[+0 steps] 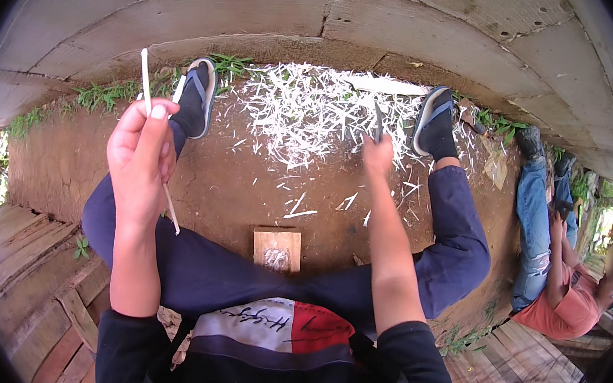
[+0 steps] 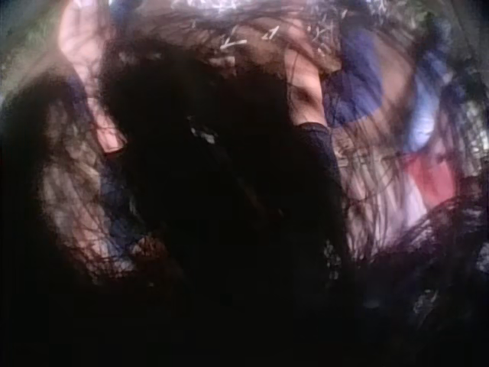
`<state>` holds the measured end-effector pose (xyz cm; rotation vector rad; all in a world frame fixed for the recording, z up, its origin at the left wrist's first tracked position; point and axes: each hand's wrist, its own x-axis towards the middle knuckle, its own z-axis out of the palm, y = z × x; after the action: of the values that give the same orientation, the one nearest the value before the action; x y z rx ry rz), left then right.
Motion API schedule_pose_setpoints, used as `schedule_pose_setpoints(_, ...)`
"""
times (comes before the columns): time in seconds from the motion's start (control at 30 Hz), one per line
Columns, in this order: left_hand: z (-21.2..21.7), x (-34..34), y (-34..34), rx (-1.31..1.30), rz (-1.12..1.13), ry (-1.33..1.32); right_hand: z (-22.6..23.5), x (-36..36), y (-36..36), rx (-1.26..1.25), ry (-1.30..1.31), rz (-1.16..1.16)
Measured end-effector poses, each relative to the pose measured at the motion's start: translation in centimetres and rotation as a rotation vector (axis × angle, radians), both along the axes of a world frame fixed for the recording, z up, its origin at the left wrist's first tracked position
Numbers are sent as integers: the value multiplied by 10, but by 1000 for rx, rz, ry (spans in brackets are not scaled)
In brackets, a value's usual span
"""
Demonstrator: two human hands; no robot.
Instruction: The person sits on the ground and uses a curved knife to shave thin strips from a long, thin stick. They hold the stick in one hand and the knife in the other, repeatedly scraping the surface to create wood shavings that accumulate on the ground.
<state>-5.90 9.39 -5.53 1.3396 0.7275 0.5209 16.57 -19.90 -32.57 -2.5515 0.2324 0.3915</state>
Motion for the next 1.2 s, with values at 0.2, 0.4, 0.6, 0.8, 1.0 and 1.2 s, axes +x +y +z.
schedule_pose_setpoints(0.2,-6,27,-7,-16,-11,95,-23,20,92,13,46,-321)
schedule_pose_setpoints(0.4,-3,43,-18,-26,-126,180,-41,43,96,28,208,-316)
schedule_pose_setpoints(0.6,11,43,-35,-47,-235,127,-27,38,76,156,186,-365)
schedule_pose_setpoints(0.8,12,39,-38,16,-223,56,-13,27,65,139,106,-368)
schedule_pose_setpoints(1.0,-3,43,-31,127,-256,183,-37,30,86,167,74,-331)
schedule_pose_setpoints(1.2,7,49,-43,137,-316,159,-64,34,89,120,89,-376)
